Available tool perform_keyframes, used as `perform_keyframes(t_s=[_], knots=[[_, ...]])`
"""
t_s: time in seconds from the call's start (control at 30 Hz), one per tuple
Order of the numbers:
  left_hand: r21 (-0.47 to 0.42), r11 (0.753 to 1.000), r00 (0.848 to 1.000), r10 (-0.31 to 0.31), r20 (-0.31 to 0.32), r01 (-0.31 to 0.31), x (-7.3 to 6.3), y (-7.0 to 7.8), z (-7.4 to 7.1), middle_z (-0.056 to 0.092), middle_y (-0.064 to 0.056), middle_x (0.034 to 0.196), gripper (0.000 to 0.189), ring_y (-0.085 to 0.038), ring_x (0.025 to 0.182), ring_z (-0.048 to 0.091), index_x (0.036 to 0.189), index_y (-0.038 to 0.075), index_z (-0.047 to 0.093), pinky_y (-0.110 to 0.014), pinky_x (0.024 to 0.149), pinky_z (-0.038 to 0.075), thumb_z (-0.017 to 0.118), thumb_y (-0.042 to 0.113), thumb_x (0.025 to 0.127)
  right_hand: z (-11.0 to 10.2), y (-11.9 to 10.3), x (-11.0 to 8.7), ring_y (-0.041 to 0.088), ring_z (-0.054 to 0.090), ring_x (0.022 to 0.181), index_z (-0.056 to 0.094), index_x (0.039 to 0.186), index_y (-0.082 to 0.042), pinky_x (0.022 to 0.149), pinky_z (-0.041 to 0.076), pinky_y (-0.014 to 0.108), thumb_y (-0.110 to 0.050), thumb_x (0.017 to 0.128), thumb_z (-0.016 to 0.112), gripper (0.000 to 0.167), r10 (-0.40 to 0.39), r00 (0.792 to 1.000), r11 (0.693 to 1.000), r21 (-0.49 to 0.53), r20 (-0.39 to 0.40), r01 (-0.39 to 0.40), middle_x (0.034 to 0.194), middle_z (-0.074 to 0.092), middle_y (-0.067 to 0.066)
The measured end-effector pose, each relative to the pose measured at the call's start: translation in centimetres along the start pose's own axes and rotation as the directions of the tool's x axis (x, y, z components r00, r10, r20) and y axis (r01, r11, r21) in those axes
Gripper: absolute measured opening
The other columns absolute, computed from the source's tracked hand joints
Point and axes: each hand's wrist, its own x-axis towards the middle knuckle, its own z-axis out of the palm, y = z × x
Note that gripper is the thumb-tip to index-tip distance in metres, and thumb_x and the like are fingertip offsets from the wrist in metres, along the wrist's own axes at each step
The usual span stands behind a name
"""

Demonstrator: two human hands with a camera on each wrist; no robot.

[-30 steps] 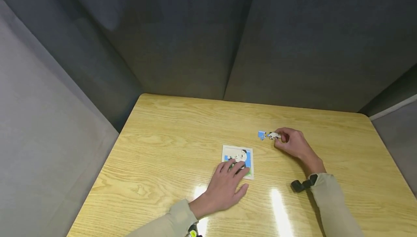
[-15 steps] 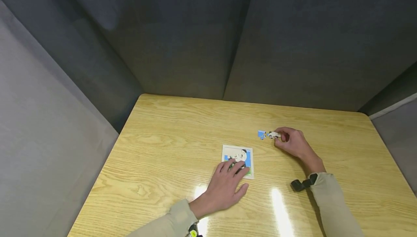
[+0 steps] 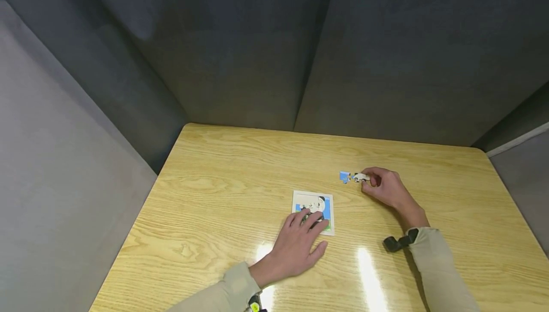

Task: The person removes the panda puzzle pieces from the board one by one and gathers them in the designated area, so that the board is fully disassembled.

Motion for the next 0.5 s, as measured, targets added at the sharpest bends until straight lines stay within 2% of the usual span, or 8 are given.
perform_keyframes(t_s=[0.5], knots=[[0.007,1.0,1.0,0.0,0.004,0.0,-0.01,-0.02,0.26,0.041,0.005,0.16,0.05,-0.026,0.149,0.036,0.154,0.03,0.046,-0.049,0.119,0.033,0.033,0.05,0.11,-0.25,-0.33,-0.03,0.01,0.047,0.062,0.073,0.109,0.0,0.063,0.04,0.025,-0.008,0.087,0.075,0.024,0.013,1.0,1.0,0.009,0.022,-0.014,0.073,0.057,0.001]])
